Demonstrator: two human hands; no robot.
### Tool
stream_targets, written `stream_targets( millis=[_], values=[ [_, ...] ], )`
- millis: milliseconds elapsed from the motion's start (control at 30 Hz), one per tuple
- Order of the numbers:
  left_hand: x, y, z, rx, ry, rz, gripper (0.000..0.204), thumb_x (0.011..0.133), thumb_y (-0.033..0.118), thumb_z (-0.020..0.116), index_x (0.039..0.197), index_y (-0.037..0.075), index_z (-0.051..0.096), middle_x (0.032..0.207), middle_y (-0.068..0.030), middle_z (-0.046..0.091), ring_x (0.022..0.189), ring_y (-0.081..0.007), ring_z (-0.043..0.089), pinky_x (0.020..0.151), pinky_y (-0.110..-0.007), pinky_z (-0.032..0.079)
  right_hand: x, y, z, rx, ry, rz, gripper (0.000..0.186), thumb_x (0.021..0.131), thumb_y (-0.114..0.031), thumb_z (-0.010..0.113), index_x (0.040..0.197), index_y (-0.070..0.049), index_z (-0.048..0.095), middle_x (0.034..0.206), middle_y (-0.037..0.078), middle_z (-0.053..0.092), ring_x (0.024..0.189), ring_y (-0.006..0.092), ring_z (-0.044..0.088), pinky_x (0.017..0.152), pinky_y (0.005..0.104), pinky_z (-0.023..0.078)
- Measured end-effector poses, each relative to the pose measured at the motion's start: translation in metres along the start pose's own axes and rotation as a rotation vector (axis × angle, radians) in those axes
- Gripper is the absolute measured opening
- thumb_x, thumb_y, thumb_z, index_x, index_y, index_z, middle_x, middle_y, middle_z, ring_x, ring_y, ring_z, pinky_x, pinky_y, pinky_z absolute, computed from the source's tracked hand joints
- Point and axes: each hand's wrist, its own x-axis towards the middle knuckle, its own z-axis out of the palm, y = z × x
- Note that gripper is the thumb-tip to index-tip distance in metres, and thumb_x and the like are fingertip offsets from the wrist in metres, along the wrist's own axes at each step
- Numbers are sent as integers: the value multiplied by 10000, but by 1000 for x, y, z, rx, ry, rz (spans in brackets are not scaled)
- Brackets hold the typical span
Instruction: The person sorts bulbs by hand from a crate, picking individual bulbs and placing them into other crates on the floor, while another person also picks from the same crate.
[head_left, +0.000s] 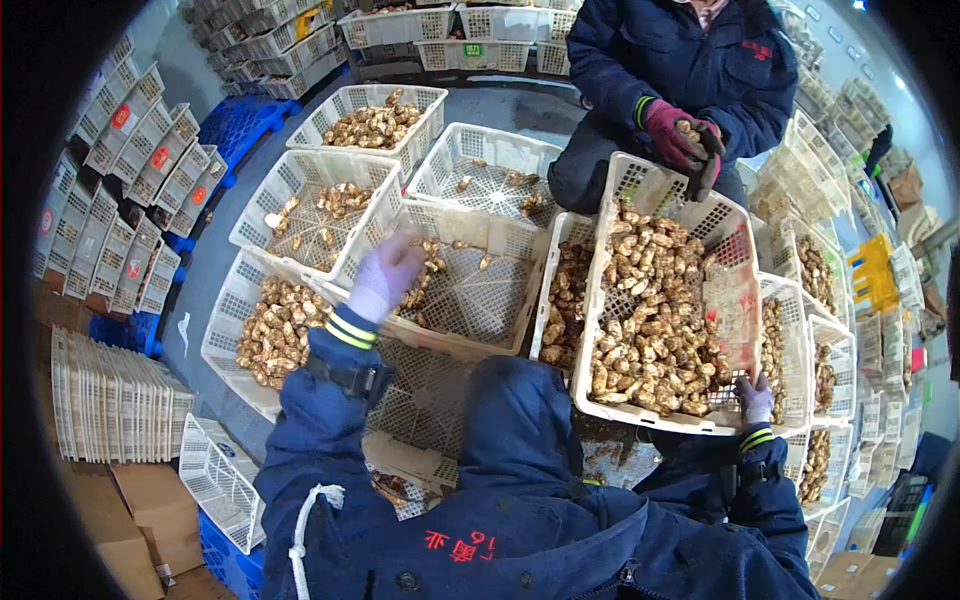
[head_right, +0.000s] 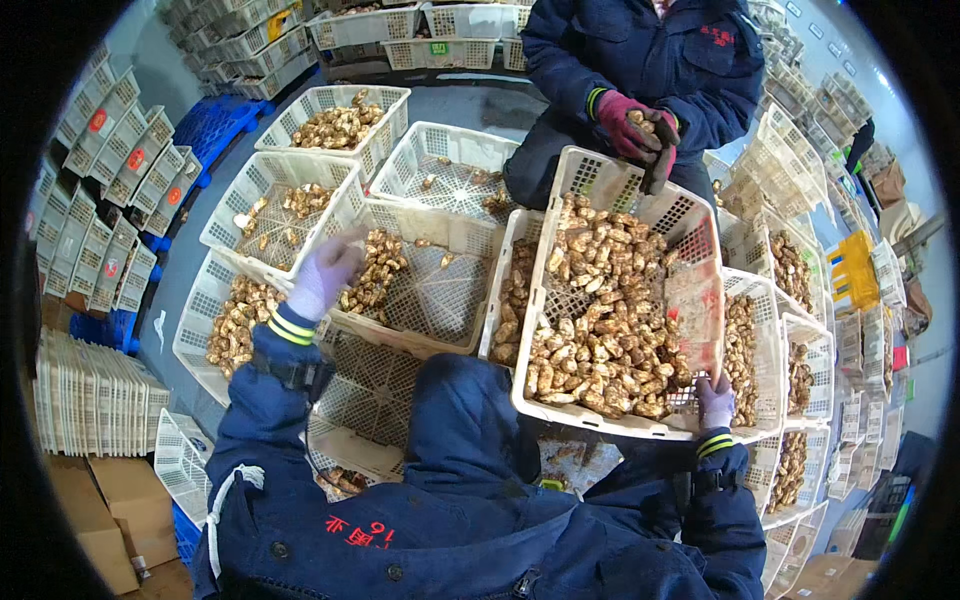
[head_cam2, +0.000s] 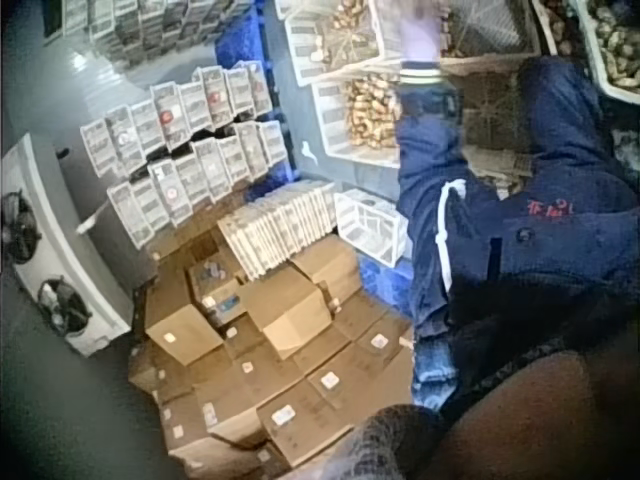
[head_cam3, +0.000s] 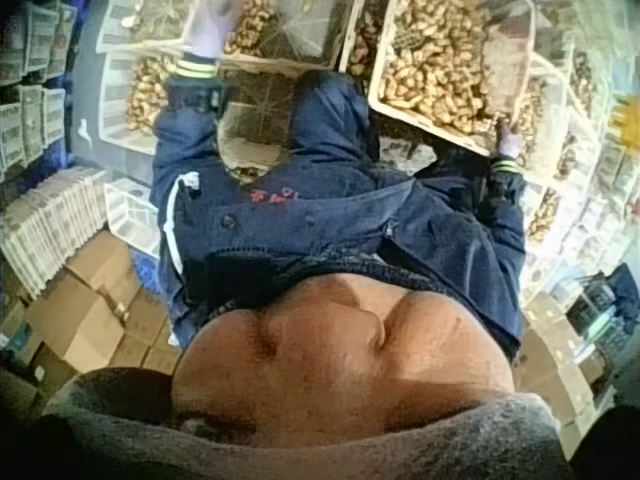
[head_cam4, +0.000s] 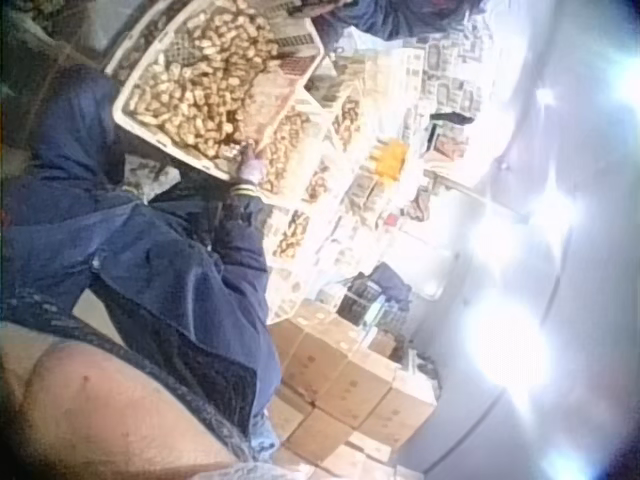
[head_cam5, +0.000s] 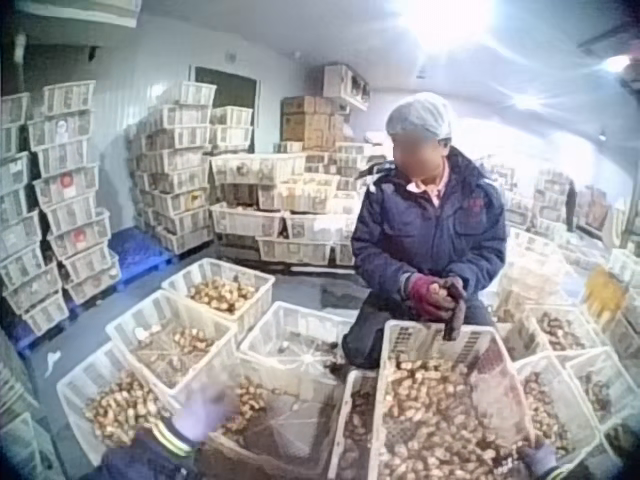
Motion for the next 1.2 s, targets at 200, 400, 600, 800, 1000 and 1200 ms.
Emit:
stream_targets(
  millis=[200,400,600,800,1000,1200],
  values=[
    [-69,95,109,-306,-369,83,335,866,111,535,1192,32,552,998,-79,640,859,-145,595,785,-276,475,-13,-15,14,339,12,-71,313,810,-166,648,1075,-21,566,712,-2,560,586,84,473,509,242,386],
    [-89,154,201,-217,-478,370,309,874,121,518,1152,-4,562,1036,-158,634,915,-217,620,800,-284,475,-14,-19,12,290,66,-130,283,798,-159,614,1027,6,584,741,21,590,627,109,511,558,251,411],
    [-87,107,251,-37,-478,309,329,875,257,540,1138,64,582,958,-183,645,896,-296,631,788,-348,484,-43,-68,26,324,-39,-241,602,791,-46,556,1358,6,361,1113,59,573,834,103,528,719,223,433],
    [-84,111,267,116,-476,353,351,863,304,521,1164,131,574,893,-187,638,782,-305,632,737,-372,488,-26,-35,34,188,181,-275,350,775,-294,563,1001,-28,591,850,219,627,821,361,604,718,425,462],
    [-90,133,261,223,-486,304,294,869,228,533,1099,62,610,954,-173,650,895,-277,632,773,-336,482,-48,-66,16,189,126,-181,358,774,-305,558,981,-16,597,809,235,626,804,362,618,717,433,474],
    [-90,128,260,200,-478,269,313,867,204,541,1120,28,599,913,-155,662,850,-204,631,757,-306,483,-58,-83,10,14,105,-177,368,807,-307,525,998,4,572,862,277,605,858,410,588,767,452,458]
  ],
)
